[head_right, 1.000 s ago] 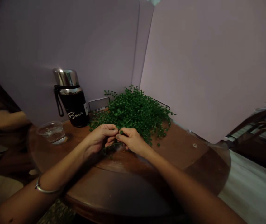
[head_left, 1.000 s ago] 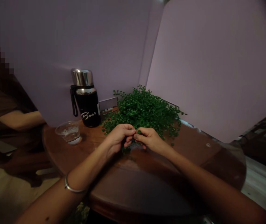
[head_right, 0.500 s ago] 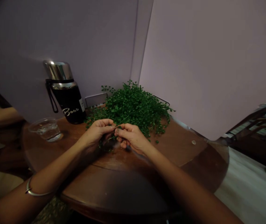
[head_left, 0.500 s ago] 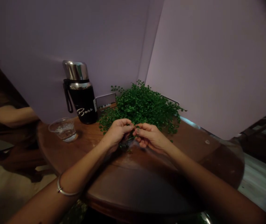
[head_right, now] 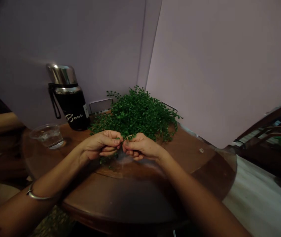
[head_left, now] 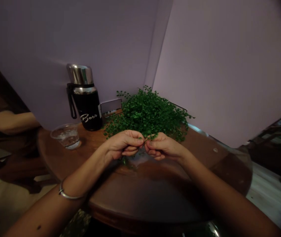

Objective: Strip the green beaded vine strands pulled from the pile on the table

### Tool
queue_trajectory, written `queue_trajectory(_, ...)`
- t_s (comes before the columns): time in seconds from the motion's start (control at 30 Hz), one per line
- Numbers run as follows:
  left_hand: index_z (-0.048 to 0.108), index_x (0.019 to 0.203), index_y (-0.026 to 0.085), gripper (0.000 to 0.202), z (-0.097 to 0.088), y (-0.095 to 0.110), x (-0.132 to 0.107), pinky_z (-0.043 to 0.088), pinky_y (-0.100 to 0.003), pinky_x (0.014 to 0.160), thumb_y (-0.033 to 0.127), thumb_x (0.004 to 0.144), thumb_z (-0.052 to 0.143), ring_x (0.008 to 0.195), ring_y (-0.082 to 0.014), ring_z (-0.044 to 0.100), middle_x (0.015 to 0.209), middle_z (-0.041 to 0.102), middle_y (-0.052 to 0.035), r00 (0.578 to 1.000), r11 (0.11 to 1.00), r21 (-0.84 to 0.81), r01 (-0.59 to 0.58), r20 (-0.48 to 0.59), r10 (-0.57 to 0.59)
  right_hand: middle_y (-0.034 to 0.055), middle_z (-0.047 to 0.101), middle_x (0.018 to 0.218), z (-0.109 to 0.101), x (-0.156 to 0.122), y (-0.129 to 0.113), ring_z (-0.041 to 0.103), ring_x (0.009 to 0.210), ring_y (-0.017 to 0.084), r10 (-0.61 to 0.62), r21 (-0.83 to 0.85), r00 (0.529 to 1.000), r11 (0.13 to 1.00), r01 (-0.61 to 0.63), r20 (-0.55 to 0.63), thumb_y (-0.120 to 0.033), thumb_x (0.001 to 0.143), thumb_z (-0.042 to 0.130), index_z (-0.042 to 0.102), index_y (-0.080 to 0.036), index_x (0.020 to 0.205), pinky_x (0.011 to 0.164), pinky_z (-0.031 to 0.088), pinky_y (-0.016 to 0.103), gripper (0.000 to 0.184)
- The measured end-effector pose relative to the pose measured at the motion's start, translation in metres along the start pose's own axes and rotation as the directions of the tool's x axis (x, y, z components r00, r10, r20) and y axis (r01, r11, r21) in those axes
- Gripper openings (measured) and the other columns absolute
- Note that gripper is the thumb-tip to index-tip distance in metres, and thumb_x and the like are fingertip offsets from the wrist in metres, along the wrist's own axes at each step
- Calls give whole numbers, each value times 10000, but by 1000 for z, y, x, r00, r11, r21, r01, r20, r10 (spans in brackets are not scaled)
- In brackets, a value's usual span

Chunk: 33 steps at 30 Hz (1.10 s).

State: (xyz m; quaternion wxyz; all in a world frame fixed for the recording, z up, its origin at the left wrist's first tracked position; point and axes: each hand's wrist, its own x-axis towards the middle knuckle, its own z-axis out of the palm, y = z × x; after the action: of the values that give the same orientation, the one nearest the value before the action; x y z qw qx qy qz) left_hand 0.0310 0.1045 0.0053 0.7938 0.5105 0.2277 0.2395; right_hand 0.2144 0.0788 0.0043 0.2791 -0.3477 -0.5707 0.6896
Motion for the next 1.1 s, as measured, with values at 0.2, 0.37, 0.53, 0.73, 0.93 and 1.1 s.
queue_trajectory(0.2,570,621,123,143,1,2,-5,144,-136,295,196,601,691,272,-7,225,358,369,64,996,998,-58,-17,81,21,-55,381,486,-5,-2,6,287,392,18,-28,171,975,985,-10,220,-354,698,673,543,-98,653,337,194,134,291)
queue_trajectory(0.37,560,646,125,165,1,4,-4,155,-144,312,252,684,657,270,-14,227,335,311,80,990,992,-38,-123,68,126,-29,448,593,0,0,5,330,439,23,-53,220,991,975,25,121,-298,721,658,564,-121,787,351,193,127,211)
queue_trajectory(0.53,514,608,129,222,4,2,1,130,-147,304,280,676,662,292,-15,221,361,312,81,969,985,91,-146,-188,161,-9,484,707,6,5,3,372,509,34,-138,128,978,979,159,-156,-224,636,720,557,-140,856,361,193,137,286)
queue_trajectory(0.73,562,673,129,135,8,-1,3,115,-161,301,253,698,608,288,-23,208,356,325,79,929,969,222,-107,-324,177,-32,461,658,5,9,5,314,440,15,-204,5,911,975,220,-358,-387,689,663,481,-150,722,338,143,132,300)
queue_trajectory(0.93,532,686,140,166,3,-8,7,329,-187,354,283,688,617,323,-84,441,424,502,23,958,970,223,-96,-244,150,-62,380,528,4,13,12,321,408,44,-289,-392,854,913,110,-433,-421,752,553,451,-166,649,358,246,171,293)
queue_trajectory(1.1,482,598,152,285,4,-10,9,141,-170,312,365,668,659,289,-31,285,385,404,60,945,982,173,-75,-303,125,-48,333,538,10,13,13,323,506,69,-485,-677,802,723,142,-349,-336,786,501,385,-168,553,465,263,204,309)
